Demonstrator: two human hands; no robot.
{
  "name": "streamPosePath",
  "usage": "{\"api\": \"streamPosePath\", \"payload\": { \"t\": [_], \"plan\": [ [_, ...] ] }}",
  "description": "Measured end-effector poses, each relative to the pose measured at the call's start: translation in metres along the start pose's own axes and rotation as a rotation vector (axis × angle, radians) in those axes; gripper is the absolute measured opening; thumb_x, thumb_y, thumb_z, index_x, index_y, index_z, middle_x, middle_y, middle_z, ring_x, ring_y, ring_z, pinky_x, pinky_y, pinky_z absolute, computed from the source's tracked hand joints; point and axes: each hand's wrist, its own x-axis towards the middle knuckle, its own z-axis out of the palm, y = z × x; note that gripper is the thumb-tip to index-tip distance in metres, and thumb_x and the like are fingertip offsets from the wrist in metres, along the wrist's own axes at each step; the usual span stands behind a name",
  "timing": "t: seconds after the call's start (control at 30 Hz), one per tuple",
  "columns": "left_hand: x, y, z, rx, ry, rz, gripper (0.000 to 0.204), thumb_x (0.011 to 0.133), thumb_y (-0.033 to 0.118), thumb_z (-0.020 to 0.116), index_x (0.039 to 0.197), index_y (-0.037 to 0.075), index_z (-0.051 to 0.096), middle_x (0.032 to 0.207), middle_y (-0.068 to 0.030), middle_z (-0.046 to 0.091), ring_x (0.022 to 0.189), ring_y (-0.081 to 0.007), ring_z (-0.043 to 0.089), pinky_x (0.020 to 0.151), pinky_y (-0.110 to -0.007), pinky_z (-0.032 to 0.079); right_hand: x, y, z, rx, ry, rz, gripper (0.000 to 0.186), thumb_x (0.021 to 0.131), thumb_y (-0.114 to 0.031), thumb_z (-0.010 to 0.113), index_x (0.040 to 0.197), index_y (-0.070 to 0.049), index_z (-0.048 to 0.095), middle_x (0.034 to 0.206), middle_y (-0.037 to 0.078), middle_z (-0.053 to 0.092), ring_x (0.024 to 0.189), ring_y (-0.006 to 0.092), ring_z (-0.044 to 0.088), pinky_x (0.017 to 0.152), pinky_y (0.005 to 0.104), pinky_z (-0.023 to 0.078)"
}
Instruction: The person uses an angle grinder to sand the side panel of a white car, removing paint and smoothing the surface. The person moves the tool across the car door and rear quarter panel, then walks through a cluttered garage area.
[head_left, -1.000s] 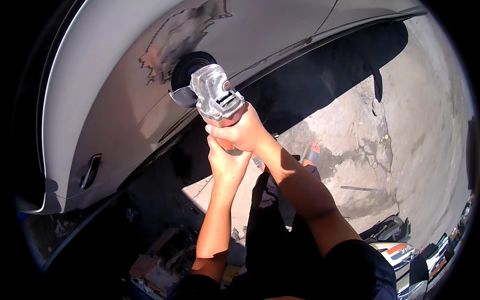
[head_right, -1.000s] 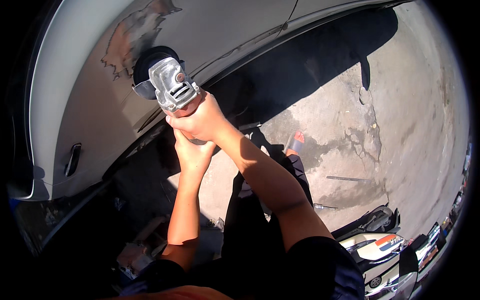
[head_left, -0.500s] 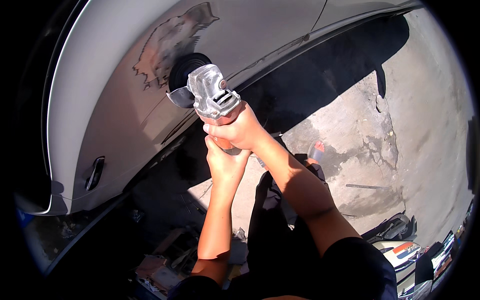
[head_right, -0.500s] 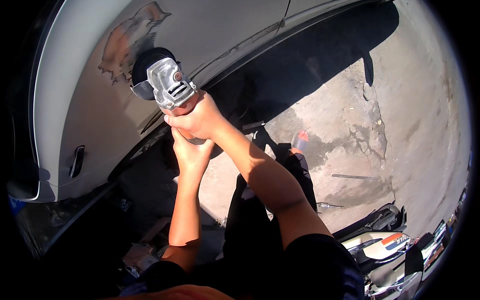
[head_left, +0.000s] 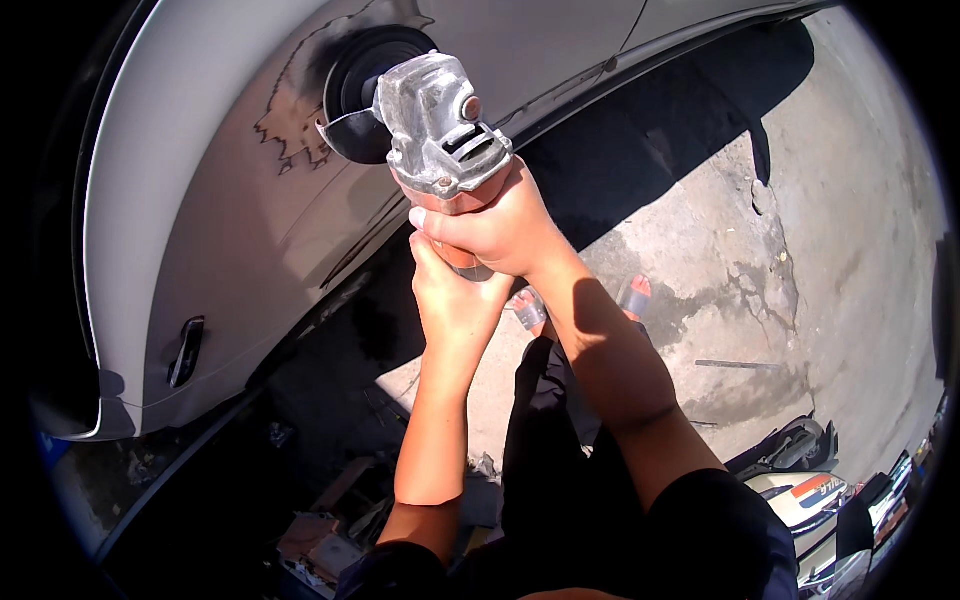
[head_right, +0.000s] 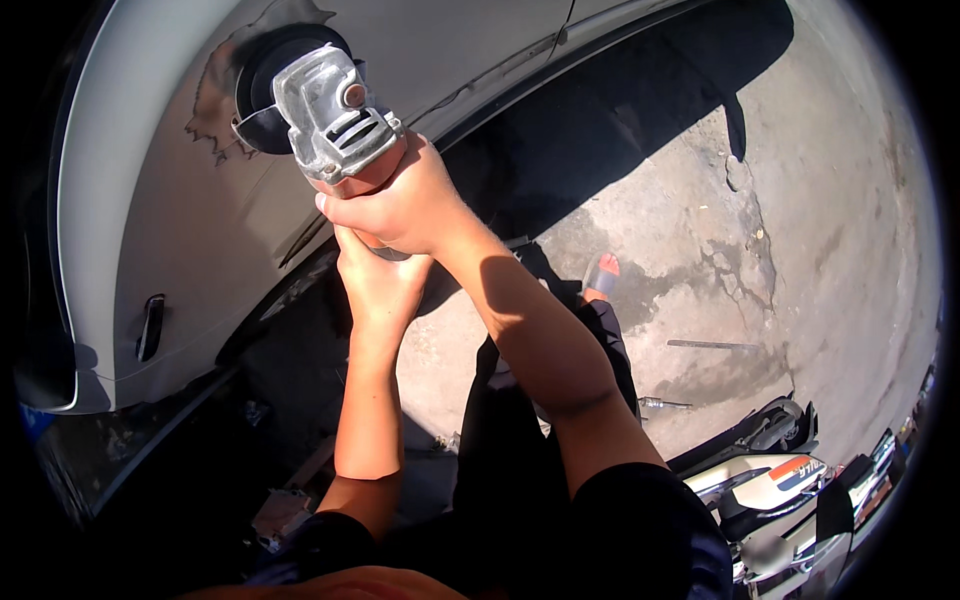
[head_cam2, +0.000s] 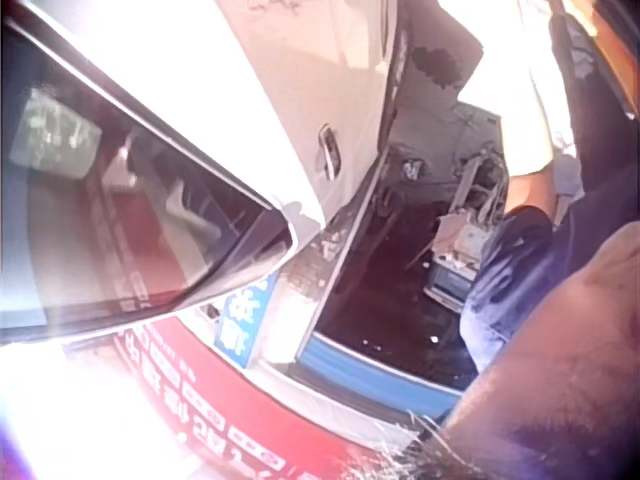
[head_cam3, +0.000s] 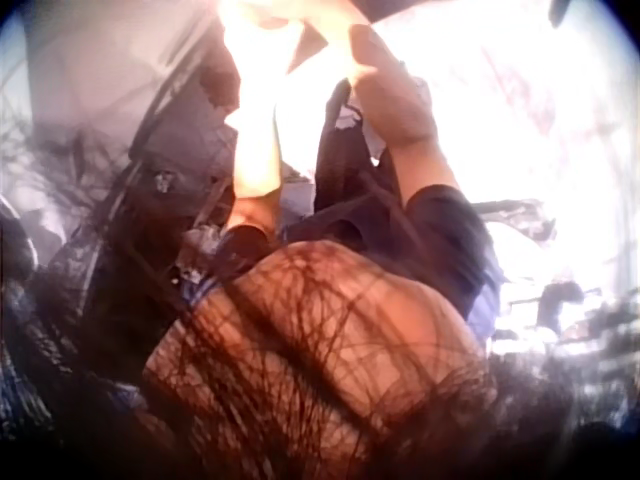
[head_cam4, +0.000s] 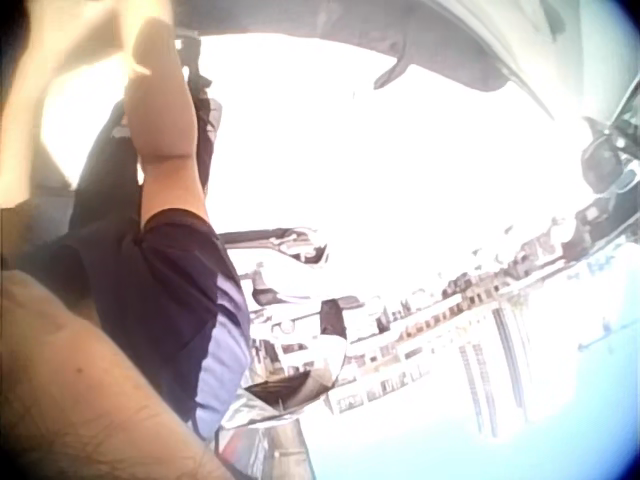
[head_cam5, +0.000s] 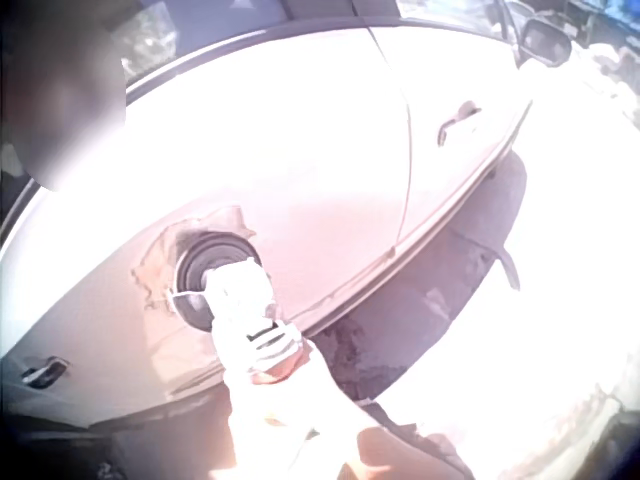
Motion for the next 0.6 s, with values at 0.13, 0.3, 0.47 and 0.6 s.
{"api": "streamPosePath", "payload": {
  "t": [0.13,0.3,0.47,0.6],
  "plan": [
    [-0.003,-0.006,0.002,0.013,0.011,0.007,0.094,0.074,0.029,0.090,0.146,-0.002,0.038,0.133,-0.0251,0.065,0.123,-0.0370,0.066,0.103,-0.042,0.052,-0.002,0.013,-0.003,0.103,0.011,0.062,0.044,0.079,-0.002,0.079,0.122,0.001,0.070,0.110,0.006,0.074,0.100,0.0127,0.069,0.093,0.0312,0.054],
    [-0.015,-0.018,0.000,0.025,-0.007,-0.104,0.095,0.073,0.030,0.091,0.144,-0.005,0.039,0.133,-0.0255,0.064,0.124,-0.0354,0.065,0.104,-0.042,0.051,-0.012,0.036,0.006,0.071,0.000,0.048,0.045,0.078,-0.004,0.081,0.122,0.000,0.070,0.112,0.006,0.073,0.101,0.0125,0.068,0.093,0.0306,0.053],
    [0.005,0.013,0.002,0.072,0.029,0.047,0.085,0.076,0.032,0.090,0.136,-0.005,0.044,0.124,-0.0289,0.067,0.119,-0.0397,0.068,0.098,-0.044,0.054,0.004,0.005,-0.008,0.144,0.036,0.034,0.034,0.077,-0.006,0.081,0.109,-0.001,0.071,0.101,0.005,0.074,0.092,0.0124,0.068,0.084,0.0306,0.055],
    [-0.007,-0.020,0.010,0.053,-0.006,-0.040,0.078,0.074,0.033,0.091,0.125,-0.005,0.047,0.119,-0.0269,0.069,0.112,-0.0384,0.071,0.095,-0.042,0.055,-0.010,0.042,-0.008,0.184,0.039,0.145,0.043,0.079,0.000,0.079,0.122,0.001,0.070,0.110,0.006,0.074,0.093,0.0132,0.069,0.086,0.0303,0.057]
  ]
}}
